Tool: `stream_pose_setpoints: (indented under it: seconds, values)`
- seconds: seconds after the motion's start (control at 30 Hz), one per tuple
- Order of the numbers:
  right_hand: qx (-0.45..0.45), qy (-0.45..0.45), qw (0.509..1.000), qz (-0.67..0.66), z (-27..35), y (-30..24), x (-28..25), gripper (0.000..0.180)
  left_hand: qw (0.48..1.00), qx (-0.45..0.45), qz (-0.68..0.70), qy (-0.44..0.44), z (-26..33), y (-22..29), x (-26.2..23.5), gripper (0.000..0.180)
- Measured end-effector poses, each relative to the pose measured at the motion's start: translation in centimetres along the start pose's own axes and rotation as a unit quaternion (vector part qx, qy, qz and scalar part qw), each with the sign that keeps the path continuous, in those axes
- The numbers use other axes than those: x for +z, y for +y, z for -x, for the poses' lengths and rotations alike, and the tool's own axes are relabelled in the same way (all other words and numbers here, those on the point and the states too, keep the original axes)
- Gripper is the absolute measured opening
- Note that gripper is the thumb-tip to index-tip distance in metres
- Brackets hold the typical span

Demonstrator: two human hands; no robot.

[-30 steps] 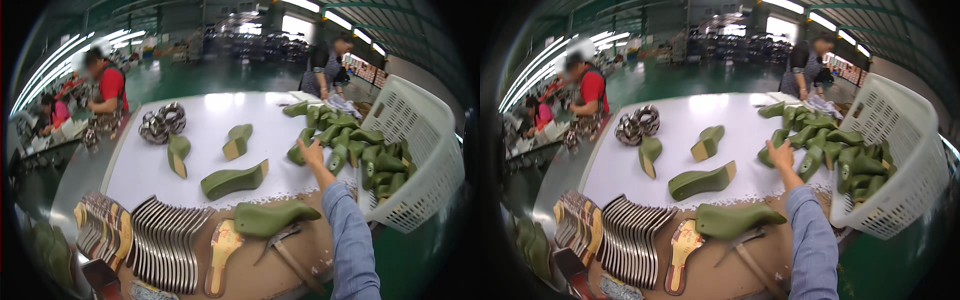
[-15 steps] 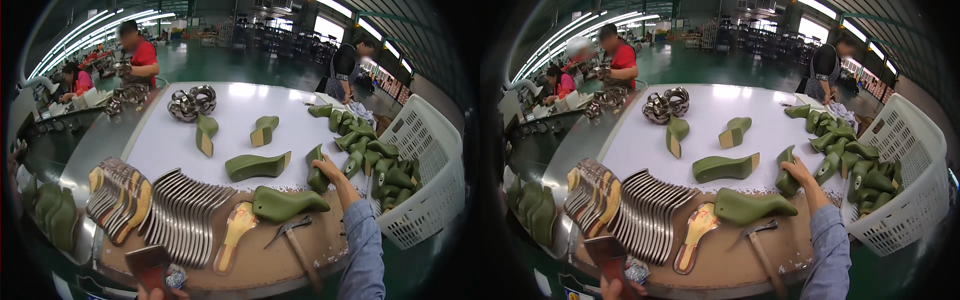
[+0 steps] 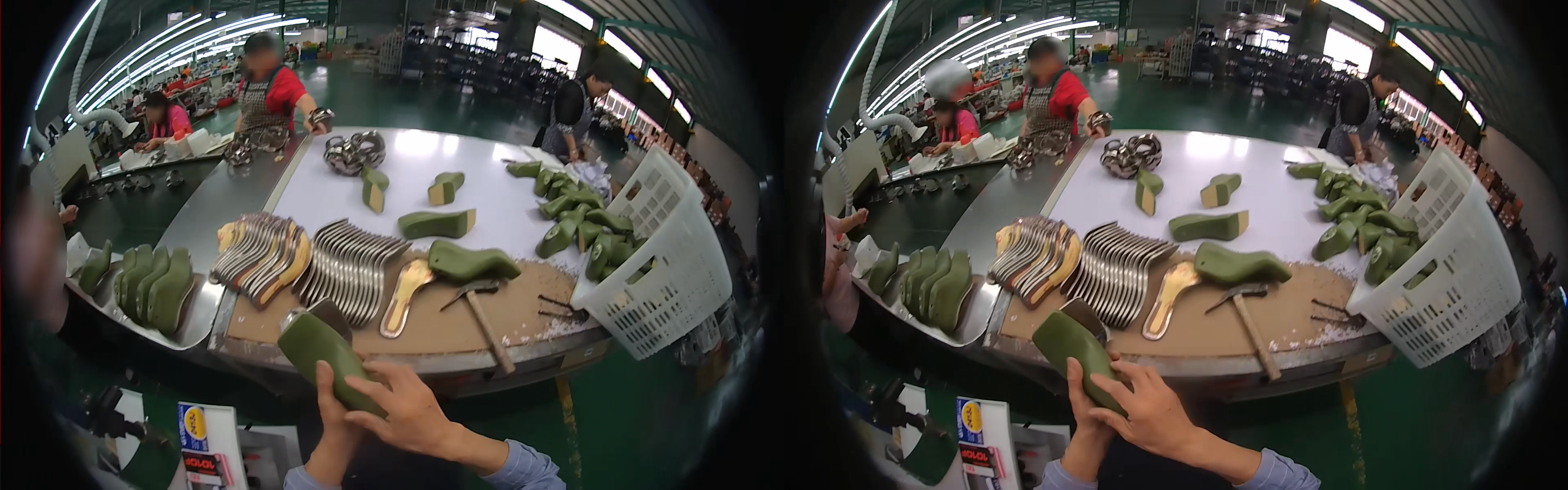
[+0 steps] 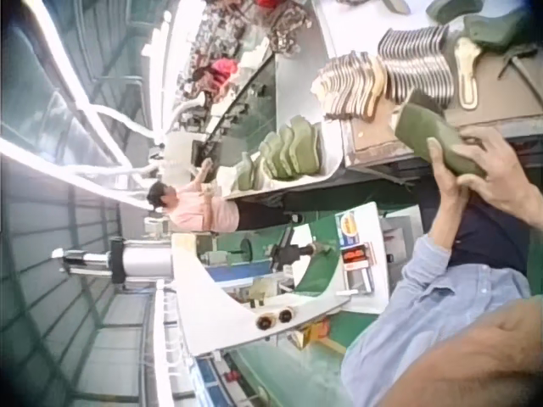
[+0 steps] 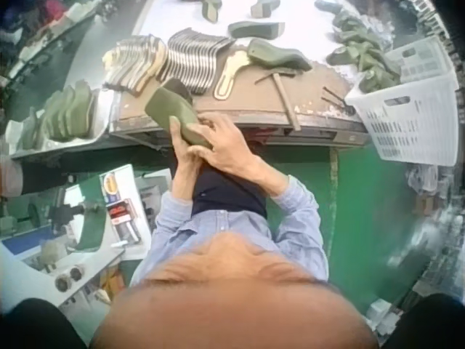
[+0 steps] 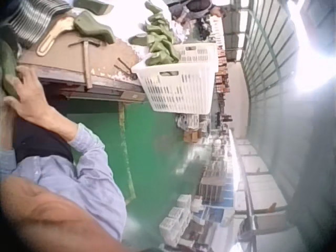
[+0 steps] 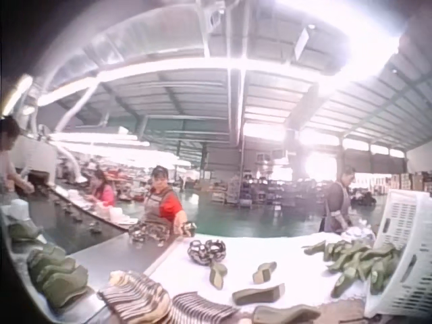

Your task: The person assembles green slipper-style shoes by attaching metal shanks to the soles. They pick up a shoe, place a metal shank on the sole, and use a hammer to drive nails into the shank to secure it. The person repeats this process for multiple shoes, placing finished units on a metal tray.

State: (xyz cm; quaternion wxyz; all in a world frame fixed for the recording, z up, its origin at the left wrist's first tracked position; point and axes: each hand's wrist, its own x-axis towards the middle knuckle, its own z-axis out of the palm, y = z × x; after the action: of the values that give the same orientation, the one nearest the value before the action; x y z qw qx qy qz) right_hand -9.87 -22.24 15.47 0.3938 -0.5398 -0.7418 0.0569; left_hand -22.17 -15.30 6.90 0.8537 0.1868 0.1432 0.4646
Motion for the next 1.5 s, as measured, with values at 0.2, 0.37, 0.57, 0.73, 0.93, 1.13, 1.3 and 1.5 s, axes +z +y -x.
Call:
stream_pose_setpoints:
  seconds: [0.2, 0.37, 0.57, 0.73, 0.93, 1.13, 1.3, 1.5]
  values:
    - [0.329, -0.101, 0.785, -0.516, 8.7, 0.3, 7.0, 0.074, 0.986, 0.022, 0.043, 0.159, 5.3, 1.1, -2.1, 0.071]
    - [0.320, -0.155, 0.756, -0.549, 9.0, 1.6, 4.1, 0.080, 0.987, 0.076, -0.134, 0.036, 4.7, 0.6, -2.4, 0.076]
    - [0.054, -0.013, 0.995, -0.083, 3.5, 4.9, 1.1, 0.079, 0.959, 0.270, -0.034, -0.082, -1.5, 4.6, 2.1, 0.058]
    - [-0.034, 0.003, 0.999, 0.008, 1.0, 8.6, 3.4, 0.074, 0.947, 0.313, -0.018, 0.065, -2.8, 4.4, -1.6, 0.039]
    - [-0.011, -0.064, 0.998, -0.020, 2.2, 9.0, 5.9, 0.068, 0.937, 0.297, -0.050, 0.179, 1.0, 4.0, -7.5, 0.042]
    - [-0.003, -0.069, 0.997, 0.018, 2.2, 8.8, 5.9, 0.071, 0.677, 0.221, -0.694, 0.108, -2.5, 13.8, -5.0, 0.029]
    - [-0.003, -0.061, 0.998, 0.016, 1.7, 8.0, 5.7, 0.069, 0.445, -0.043, -0.894, -0.036, -11.6, 14.1, -2.1, 0.027]
    - [0.003, -0.046, 0.999, 0.019, 1.8, 7.8, 5.8, 0.068, 0.421, -0.011, -0.906, -0.045, -13.1, 13.5, -3.9, 0.024]
